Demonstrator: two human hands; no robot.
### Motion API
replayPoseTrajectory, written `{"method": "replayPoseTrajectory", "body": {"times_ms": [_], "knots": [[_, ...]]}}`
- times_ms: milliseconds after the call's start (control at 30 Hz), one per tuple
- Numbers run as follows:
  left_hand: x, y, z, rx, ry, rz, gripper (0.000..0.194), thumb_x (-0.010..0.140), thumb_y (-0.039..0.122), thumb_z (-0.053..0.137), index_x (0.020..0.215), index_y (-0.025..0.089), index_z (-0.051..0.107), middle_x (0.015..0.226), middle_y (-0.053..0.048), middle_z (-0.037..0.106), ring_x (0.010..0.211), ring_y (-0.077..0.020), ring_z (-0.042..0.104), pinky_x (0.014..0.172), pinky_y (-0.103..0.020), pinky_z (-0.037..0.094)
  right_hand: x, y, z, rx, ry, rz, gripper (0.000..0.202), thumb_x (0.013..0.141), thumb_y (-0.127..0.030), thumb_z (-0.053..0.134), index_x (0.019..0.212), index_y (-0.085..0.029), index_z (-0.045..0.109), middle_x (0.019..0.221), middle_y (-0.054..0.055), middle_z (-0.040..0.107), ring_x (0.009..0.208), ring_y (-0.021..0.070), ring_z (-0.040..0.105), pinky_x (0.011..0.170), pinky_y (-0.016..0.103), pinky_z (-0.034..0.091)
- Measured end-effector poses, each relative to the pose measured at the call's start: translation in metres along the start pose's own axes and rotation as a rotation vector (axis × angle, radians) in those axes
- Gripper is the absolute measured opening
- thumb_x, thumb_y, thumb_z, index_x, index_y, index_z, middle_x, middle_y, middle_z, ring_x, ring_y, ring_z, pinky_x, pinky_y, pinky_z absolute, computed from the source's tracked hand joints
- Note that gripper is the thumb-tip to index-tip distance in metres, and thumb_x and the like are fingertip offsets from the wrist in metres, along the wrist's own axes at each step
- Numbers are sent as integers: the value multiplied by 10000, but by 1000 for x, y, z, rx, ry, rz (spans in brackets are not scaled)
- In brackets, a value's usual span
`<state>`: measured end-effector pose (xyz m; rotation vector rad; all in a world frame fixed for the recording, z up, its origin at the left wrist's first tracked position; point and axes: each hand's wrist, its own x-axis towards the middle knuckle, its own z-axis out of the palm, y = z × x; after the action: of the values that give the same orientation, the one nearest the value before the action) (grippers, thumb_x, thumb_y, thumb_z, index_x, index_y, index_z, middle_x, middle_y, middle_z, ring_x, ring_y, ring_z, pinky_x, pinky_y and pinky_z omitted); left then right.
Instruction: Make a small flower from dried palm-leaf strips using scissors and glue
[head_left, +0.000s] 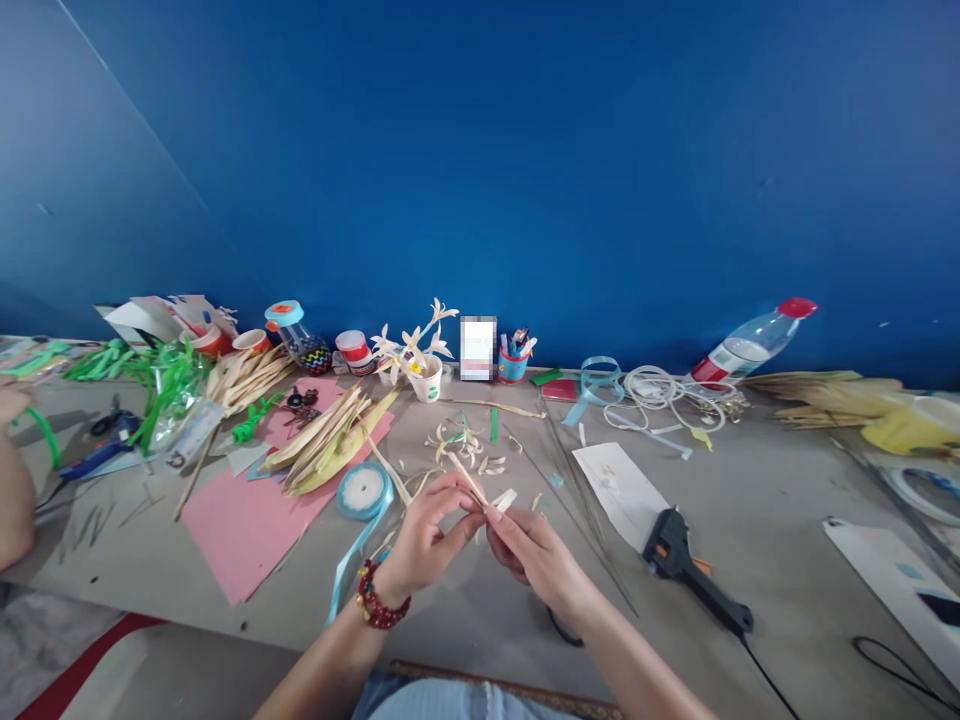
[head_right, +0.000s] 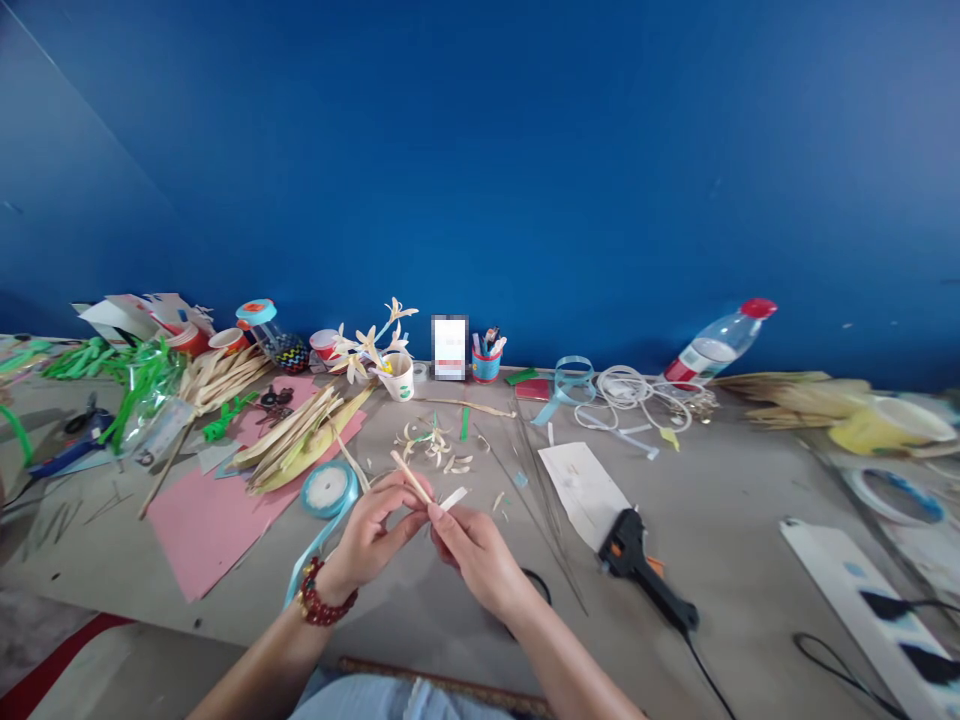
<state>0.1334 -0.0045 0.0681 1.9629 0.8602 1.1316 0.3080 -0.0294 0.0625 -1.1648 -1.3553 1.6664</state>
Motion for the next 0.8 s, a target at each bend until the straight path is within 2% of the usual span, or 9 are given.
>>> {"method": "replayPoseTrajectory", "body": {"times_ms": [100, 200, 300, 433, 633, 800], "knots": [[-1, 1, -3, -42, -23, 9, 86, 902, 178, 582, 837, 181, 639, 865, -82, 662, 929, -220, 632, 827, -340, 503, -3, -5, 0, 217, -116, 80, 554, 882, -672, 486, 603, -198, 418, 492, -96, 288, 420, 54, 157, 397, 222, 98], [-2, 2, -5, -73, -36, 20, 86, 900, 188, 593, 830, 177, 643, 850, -82, 657, 919, -219, 626, 816, -335, 499, -5, -8, 0, 319, -177, 121, 550, 849, -671, 545, 603, -189, 445, 465, -108, 281, 403, 42, 130, 382, 210, 73], [-3, 1, -7, -102, -45, 45, 95, 900, 184, 594, 820, 177, 643, 844, -77, 658, 884, -203, 623, 801, -322, 495, -9, -11, 1, 357, -212, 155, 545, 830, -665, 578, 604, -181, 469, 447, -119, 261, 391, 36, 119, 375, 200, 63], [-5, -2, -9, -152, -38, 99, 85, 898, 180, 593, 826, 175, 638, 848, -72, 666, 834, -185, 631, 772, -314, 501, -14, -11, 2, 414, -254, 167, 536, 822, -642, 610, 597, -175, 475, 445, -109, 316, 381, 28, 129, 366, 195, 73], [-9, -9, -12, -106, -56, 120, 106, 908, 221, 591, 856, 180, 674, 864, -82, 696, 858, -196, 641, 810, -338, 503, -20, -15, -2, 432, -391, 155, 524, 857, -643, 567, 633, -187, 438, 482, -105, 325, 388, 31, 151, 363, 188, 90], [-8, -8, -14, -90, -64, 116, 164, 916, 269, 579, 830, 176, 683, 840, -89, 701, 831, -203, 646, 783, -337, 506, -22, -21, -2, 401, -417, 147, 548, 865, -673, 526, 623, -207, 366, 482, -109, 303, 395, 32, 135, 360, 195, 71]]}}
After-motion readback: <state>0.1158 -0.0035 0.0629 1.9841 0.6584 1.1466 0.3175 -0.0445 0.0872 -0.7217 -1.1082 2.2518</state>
